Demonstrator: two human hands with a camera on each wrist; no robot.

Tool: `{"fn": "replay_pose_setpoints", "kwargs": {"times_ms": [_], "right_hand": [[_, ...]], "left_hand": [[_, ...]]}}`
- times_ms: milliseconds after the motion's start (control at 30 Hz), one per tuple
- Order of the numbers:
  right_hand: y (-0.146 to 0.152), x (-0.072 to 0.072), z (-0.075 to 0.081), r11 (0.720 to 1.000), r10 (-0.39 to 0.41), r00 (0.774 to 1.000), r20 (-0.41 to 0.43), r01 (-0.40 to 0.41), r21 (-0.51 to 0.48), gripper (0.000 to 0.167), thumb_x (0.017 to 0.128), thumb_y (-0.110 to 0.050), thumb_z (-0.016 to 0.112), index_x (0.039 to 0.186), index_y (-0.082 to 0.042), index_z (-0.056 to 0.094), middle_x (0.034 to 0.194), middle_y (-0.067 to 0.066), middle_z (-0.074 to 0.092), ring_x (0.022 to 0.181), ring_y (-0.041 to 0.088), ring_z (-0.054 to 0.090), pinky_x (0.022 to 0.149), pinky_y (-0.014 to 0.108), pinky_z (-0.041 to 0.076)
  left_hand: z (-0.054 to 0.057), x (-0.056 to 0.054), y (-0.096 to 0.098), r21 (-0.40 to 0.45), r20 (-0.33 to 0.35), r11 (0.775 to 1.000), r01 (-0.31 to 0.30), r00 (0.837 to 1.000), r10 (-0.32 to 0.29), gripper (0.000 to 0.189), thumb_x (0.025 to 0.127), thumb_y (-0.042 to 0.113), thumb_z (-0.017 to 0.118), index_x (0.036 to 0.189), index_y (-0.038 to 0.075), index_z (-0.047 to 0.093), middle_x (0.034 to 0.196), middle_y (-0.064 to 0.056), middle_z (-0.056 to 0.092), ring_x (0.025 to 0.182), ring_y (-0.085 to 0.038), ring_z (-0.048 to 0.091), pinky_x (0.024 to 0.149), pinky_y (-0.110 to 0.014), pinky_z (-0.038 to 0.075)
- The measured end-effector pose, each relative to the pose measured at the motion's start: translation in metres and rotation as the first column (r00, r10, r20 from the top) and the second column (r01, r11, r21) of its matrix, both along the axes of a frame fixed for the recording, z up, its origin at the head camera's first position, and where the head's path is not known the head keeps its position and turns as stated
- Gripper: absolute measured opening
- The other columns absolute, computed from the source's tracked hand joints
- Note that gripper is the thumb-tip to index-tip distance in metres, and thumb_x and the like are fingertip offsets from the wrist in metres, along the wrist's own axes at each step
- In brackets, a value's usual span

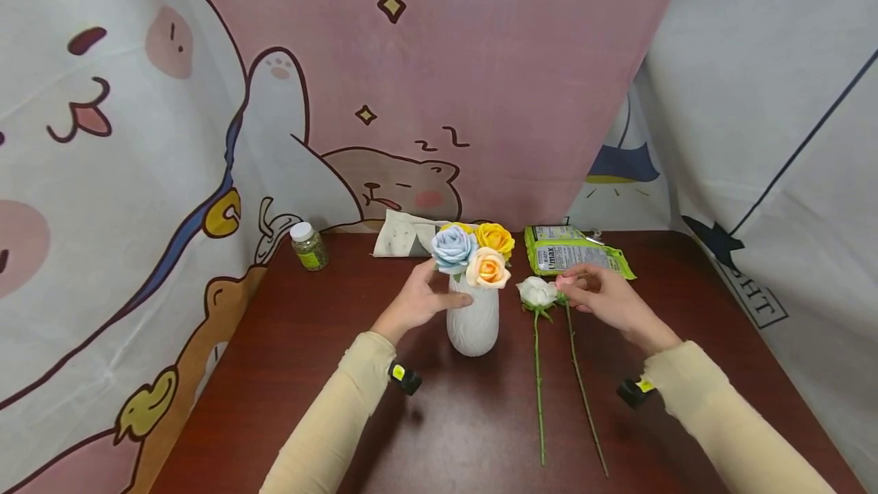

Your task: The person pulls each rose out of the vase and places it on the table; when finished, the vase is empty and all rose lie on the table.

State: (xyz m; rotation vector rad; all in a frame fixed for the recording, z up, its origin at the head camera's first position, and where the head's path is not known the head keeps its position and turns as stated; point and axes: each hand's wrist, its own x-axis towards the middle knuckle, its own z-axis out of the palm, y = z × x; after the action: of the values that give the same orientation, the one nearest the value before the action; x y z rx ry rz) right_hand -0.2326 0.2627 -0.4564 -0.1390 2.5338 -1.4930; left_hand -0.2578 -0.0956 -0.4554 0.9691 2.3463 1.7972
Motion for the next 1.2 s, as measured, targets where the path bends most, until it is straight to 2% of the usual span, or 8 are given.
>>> {"fn": "replay_pose_setpoints", "kwargs": {"times_ms": [100,267,400,533,733,1033,1200], "right_hand": [[-0.010,0.000,0.009,0.998,0.021,1.000,-0.021,-0.023,-0.055,0.058,0.103,-0.035,0.069,0.145,0.001,0.051,0.131,0.029,0.064,0.106,0.029,0.071,0.084,0.030,0.059],[-0.027,-0.001,0.021,0.980,0.032,0.999,-0.033,-0.038,-0.196,0.057,0.103,-0.029,0.071,0.149,-0.004,0.049,0.134,0.028,0.063,0.113,0.030,0.070,0.089,0.027,0.059],[-0.041,0.000,0.029,0.951,0.051,0.995,-0.083,-0.074,-0.301,0.053,0.102,-0.027,0.072,0.146,-0.006,0.052,0.131,0.019,0.063,0.116,0.024,0.069,0.095,0.032,0.059],[-0.056,0.000,0.038,0.913,0.099,0.983,-0.157,-0.152,-0.378,0.047,0.103,-0.017,0.069,0.145,-0.004,0.052,0.136,0.021,0.061,0.118,0.024,0.069,0.095,0.032,0.059],[-0.079,0.000,0.047,0.886,0.170,0.970,-0.176,-0.229,-0.403,0.051,0.103,-0.012,0.069,0.149,-0.004,0.049,0.142,0.021,0.057,0.120,0.019,0.066,0.094,0.031,0.059],[-0.098,-0.001,0.053,0.868,0.270,0.946,-0.177,-0.319,-0.381,0.065,0.100,-0.010,0.071,0.158,-0.003,0.042,0.150,0.022,0.054,0.136,0.039,0.054,0.097,0.033,0.057],[-0.101,-0.003,0.057,0.863,0.273,0.938,-0.212,-0.336,-0.378,0.062,0.099,-0.006,0.070,0.156,-0.002,0.045,0.147,0.022,0.056,0.131,0.036,0.058,0.096,0.033,0.058]], "left_hand": [[0.000,0.000,0.000,0.003,0.001,1.000,0.000,1.000,0.000,0.079,0.084,0.008,0.087,0.154,0.016,0.052,0.151,-0.001,0.059,0.144,-0.021,0.048,0.124,-0.054,0.031],[-0.002,0.001,0.000,0.011,0.004,1.000,0.004,1.000,-0.004,0.078,0.085,0.006,0.086,0.154,0.015,0.052,0.152,-0.001,0.058,0.144,-0.021,0.048,0.124,-0.053,0.031],[-0.003,0.001,0.001,0.017,0.005,1.000,0.006,1.000,-0.006,0.078,0.084,0.006,0.087,0.154,0.016,0.053,0.152,-0.001,0.058,0.144,-0.021,0.048,0.124,-0.053,0.031],[-0.004,0.001,0.001,0.019,0.004,1.000,0.003,1.000,-0.003,0.078,0.084,0.005,0.087,0.154,0.015,0.053,0.152,-0.001,0.058,0.144,-0.022,0.048,0.124,-0.054,0.031],[-0.005,0.001,0.001,0.021,0.007,1.000,-0.005,1.000,0.005,0.079,0.084,0.005,0.087,0.154,0.017,0.053,0.152,0.000,0.058,0.144,-0.021,0.048,0.124,-0.054,0.030],[-0.003,0.001,0.001,0.026,-0.002,1.000,-0.003,1.000,0.003,0.077,0.084,0.005,0.086,0.153,0.015,0.054,0.151,-0.002,0.059,0.144,-0.022,0.049,0.124,-0.055,0.029],[-0.003,0.000,0.002,0.023,-0.008,1.000,-0.012,1.000,0.012,0.076,0.083,0.005,0.087,0.152,0.014,0.055,0.149,-0.002,0.061,0.142,-0.022,0.050,0.123,-0.053,0.031]]}}
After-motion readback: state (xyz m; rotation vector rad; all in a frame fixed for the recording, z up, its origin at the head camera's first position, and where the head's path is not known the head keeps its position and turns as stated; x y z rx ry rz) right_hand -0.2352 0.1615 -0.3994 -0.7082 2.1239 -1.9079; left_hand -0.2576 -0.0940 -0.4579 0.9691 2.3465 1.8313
